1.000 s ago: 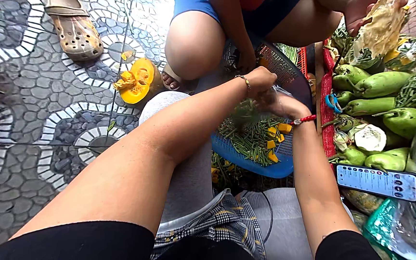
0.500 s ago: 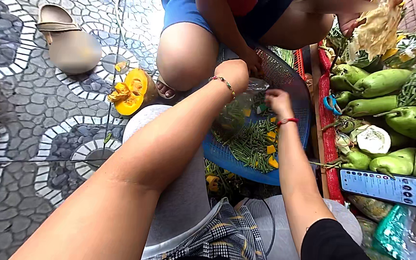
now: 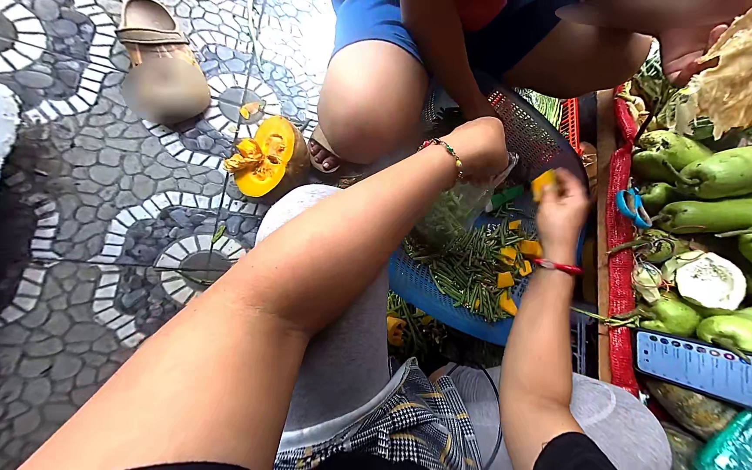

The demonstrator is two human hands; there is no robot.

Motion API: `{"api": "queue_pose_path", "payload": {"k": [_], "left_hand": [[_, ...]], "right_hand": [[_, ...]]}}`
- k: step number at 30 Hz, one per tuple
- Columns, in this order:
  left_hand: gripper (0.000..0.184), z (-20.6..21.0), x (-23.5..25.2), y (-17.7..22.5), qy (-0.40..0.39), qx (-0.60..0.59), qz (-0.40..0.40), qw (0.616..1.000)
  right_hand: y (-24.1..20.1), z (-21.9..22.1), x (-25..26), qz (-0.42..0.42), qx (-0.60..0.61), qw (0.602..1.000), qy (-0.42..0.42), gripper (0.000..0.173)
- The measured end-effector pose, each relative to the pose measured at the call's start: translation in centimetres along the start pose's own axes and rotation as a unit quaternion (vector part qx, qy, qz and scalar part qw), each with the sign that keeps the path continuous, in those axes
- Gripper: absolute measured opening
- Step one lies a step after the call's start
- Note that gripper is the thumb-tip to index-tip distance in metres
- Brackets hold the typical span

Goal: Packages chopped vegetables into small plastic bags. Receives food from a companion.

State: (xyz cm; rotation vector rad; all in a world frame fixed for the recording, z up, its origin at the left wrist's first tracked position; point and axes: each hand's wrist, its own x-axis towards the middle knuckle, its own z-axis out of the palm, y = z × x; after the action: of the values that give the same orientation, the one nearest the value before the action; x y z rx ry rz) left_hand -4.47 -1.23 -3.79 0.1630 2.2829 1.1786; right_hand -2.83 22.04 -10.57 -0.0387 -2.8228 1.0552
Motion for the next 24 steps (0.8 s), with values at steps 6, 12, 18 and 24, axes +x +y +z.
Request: {"api": "queue_pose_path", "payload": {"k": [6,12,18,24], "left_hand": [[0.013,-0.3,-0.8,-0.1,0.019,0.003,0.009,1.000],[0.013,-0.6,-1.9,-0.1,0.077,0.030,0.047,0.995],[0.012,-0.7,-2.7,0.4,0.014,0.028,0.078,0.996],[0.011,-0.3,-1.0,-0.4,0.031,0.037,0.067,0.997]], "right_hand": [[-7.6,-1.2,-0.5,-0.137,0.097,0.976,-0.138,0.022],[-8.5,4.4,-1.2,0.024,-0.012,0.944,-0.328,0.019],[-8.2,6.8,-1.8,0.109,0.136,0.949,-0.262,0.016],[-7.1,7.8,-1.5,0.149,0.220,0.904,-0.336,0.014]]}}
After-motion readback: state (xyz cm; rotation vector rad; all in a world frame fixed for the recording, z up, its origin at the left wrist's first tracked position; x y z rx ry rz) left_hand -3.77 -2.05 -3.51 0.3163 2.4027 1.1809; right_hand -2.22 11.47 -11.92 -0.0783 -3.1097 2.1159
